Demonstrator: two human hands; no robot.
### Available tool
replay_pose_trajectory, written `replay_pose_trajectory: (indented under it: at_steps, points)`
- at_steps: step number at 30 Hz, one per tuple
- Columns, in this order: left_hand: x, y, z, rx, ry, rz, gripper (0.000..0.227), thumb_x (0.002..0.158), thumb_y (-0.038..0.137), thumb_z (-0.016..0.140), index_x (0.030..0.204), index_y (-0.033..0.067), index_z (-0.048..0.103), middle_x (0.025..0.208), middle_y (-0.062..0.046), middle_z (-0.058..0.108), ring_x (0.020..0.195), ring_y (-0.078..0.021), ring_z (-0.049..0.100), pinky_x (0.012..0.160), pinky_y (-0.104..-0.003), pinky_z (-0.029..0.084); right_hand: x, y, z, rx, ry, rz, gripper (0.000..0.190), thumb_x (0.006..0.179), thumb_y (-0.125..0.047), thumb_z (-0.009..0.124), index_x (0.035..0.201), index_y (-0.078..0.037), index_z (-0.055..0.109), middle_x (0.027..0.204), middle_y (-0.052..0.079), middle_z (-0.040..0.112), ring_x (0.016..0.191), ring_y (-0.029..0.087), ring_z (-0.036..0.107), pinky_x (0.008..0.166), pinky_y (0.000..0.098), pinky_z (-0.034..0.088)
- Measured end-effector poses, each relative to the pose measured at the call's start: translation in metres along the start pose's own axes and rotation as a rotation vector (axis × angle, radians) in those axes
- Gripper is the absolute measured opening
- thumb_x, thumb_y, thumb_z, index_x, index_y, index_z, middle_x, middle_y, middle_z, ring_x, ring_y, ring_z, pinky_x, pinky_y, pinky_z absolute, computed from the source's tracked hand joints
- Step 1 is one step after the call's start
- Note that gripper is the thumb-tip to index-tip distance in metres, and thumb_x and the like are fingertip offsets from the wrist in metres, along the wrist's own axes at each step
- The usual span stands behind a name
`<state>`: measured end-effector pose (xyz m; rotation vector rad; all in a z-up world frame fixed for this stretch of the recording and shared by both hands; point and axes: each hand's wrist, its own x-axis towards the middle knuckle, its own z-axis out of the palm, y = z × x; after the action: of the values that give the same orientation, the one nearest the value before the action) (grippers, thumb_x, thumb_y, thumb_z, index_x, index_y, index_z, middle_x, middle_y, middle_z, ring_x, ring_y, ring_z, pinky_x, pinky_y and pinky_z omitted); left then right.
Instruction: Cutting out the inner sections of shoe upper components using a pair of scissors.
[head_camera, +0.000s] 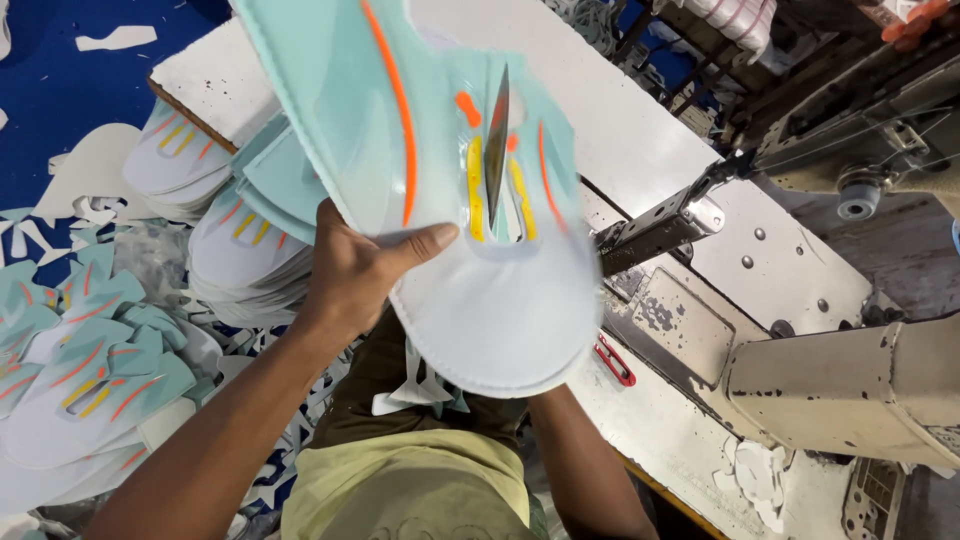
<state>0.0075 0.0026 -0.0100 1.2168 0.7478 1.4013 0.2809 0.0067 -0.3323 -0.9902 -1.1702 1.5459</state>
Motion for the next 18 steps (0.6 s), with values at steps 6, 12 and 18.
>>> replay_pose_trajectory:
  at_steps: [6, 12, 18]
  points:
    - [-0.001, -0.006, 0.001, -0.169, 0.004, -0.002, 0.032, 0.085, -0.002, 0.080, 0.114, -0.0040, 0.067, 0.104, -0.010, 0.073, 0.091, -0.0159, 0.072, 0.084, -0.031, 0.064, 0.012, -0.032, -0.003, -0.084, -0.001, -0.029, 0.043, 0.100, -0.023, 0.062, 0.135, -0.001, 0.051, 0.124, 0.014, 0.062, 0.112, 0.024, 0.060, 0.095, 0.0363, 0.052]
    - [-0.005, -0.011, 0.001, -0.134, -0.026, -0.051, 0.037, 0.084, -0.002, 0.080, 0.118, -0.0034, 0.064, 0.108, -0.011, 0.072, 0.095, -0.0176, 0.071, 0.087, -0.032, 0.062, 0.022, -0.054, 0.002, -0.164, 0.011, -0.064, 0.041, 0.100, -0.023, 0.062, 0.133, -0.001, 0.052, 0.122, 0.014, 0.062, 0.109, 0.024, 0.060, 0.093, 0.0354, 0.051]
    - [-0.006, -0.014, -0.004, -0.173, -0.074, -0.098, 0.056, 0.079, -0.005, 0.082, 0.129, -0.0021, 0.055, 0.115, -0.011, 0.068, 0.107, -0.0191, 0.068, 0.093, -0.034, 0.061, 0.028, -0.068, 0.004, -0.247, 0.015, -0.090, 0.039, 0.100, -0.022, 0.061, 0.131, -0.001, 0.053, 0.119, 0.014, 0.063, 0.107, 0.023, 0.060, 0.091, 0.0346, 0.051]
